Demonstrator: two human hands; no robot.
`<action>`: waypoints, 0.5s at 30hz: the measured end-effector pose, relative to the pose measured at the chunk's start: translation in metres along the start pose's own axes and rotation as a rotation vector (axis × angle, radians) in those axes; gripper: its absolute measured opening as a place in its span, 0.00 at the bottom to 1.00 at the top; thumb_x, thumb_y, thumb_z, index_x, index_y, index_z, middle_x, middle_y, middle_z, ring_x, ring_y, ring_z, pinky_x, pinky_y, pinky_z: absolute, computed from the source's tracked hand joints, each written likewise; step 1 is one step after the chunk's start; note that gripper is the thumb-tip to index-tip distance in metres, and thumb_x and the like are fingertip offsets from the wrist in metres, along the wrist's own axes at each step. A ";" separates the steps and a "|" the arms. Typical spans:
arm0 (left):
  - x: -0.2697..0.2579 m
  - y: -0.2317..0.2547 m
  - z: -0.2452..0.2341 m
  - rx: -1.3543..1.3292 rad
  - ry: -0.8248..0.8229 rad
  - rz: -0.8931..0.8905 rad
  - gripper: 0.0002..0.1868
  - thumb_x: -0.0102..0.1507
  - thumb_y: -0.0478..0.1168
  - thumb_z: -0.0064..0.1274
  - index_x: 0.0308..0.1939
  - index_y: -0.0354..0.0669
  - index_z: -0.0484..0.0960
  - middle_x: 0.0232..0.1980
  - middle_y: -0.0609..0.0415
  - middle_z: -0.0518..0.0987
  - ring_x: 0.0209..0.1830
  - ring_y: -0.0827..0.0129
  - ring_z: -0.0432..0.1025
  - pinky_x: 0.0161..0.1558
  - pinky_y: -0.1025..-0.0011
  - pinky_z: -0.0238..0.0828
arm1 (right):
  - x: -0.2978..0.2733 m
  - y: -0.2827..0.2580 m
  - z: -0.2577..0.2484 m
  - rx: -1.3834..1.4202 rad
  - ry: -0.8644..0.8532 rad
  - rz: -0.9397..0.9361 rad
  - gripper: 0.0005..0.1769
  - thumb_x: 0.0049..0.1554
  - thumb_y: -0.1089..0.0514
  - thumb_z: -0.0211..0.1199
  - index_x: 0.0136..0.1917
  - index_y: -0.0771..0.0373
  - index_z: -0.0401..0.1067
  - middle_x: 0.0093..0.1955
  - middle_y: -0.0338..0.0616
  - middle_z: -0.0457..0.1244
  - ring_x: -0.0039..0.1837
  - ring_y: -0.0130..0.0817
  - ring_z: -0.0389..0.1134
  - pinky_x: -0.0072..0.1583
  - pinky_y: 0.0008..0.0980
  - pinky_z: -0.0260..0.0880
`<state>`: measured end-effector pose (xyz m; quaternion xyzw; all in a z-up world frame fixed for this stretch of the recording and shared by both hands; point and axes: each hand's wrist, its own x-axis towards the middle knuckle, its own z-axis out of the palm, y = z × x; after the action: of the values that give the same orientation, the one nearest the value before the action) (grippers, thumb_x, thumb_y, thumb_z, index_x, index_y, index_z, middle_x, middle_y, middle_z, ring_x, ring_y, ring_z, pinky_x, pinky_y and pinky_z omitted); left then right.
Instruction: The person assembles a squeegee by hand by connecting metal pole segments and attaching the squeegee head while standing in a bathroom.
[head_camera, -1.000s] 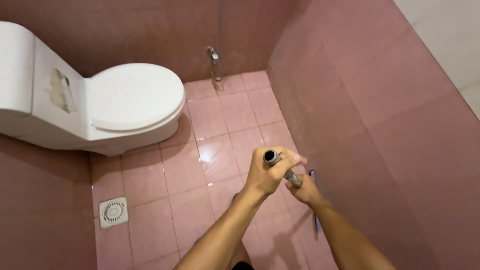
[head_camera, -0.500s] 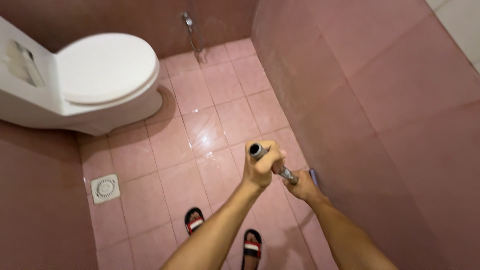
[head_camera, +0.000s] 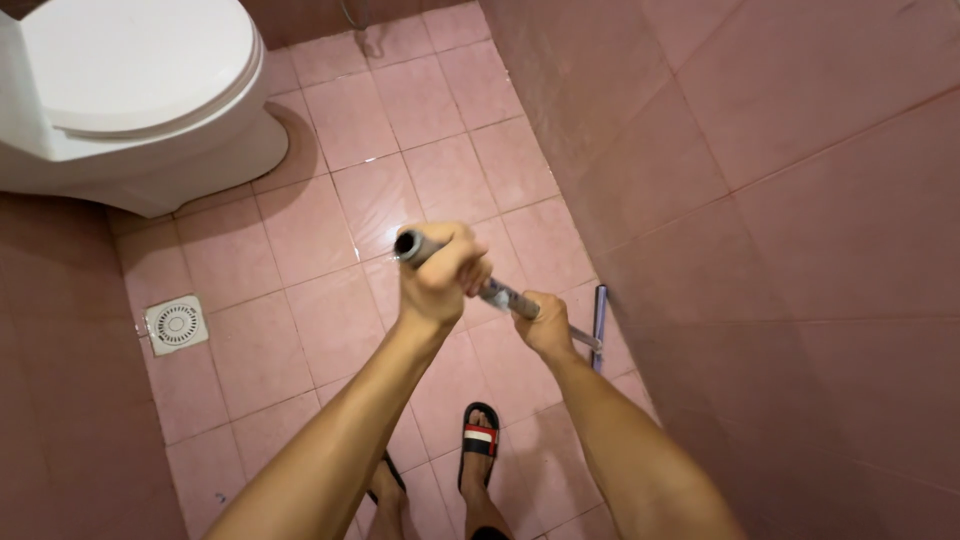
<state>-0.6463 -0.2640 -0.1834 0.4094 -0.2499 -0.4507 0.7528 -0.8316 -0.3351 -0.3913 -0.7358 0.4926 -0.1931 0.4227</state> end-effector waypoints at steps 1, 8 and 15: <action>-0.004 0.007 -0.009 0.002 -0.002 0.003 0.19 0.57 0.31 0.48 0.13 0.40 0.61 0.14 0.55 0.60 0.12 0.70 0.55 0.20 0.69 0.55 | -0.001 -0.004 0.010 -0.040 0.030 -0.037 0.09 0.48 0.65 0.64 0.29 0.63 0.68 0.25 0.49 0.60 0.29 0.37 0.60 0.35 0.38 0.63; -0.021 0.058 -0.094 0.037 0.148 0.040 0.18 0.57 0.33 0.45 0.13 0.40 0.60 0.13 0.51 0.61 0.11 0.66 0.55 0.21 0.65 0.60 | -0.007 -0.051 0.105 -0.082 0.065 -0.130 0.10 0.48 0.66 0.61 0.27 0.62 0.65 0.27 0.53 0.60 0.30 0.46 0.59 0.35 0.42 0.61; -0.038 0.148 -0.178 0.173 0.210 0.162 0.17 0.54 0.34 0.43 0.12 0.43 0.57 0.13 0.52 0.57 0.10 0.66 0.50 0.19 0.62 0.56 | -0.026 -0.145 0.203 0.110 0.012 -0.085 0.09 0.43 0.68 0.58 0.26 0.62 0.61 0.25 0.54 0.56 0.28 0.44 0.55 0.34 0.42 0.58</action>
<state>-0.4613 -0.1220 -0.1555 0.4962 -0.2398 -0.3202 0.7706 -0.6195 -0.2015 -0.3850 -0.7306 0.4521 -0.2417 0.4509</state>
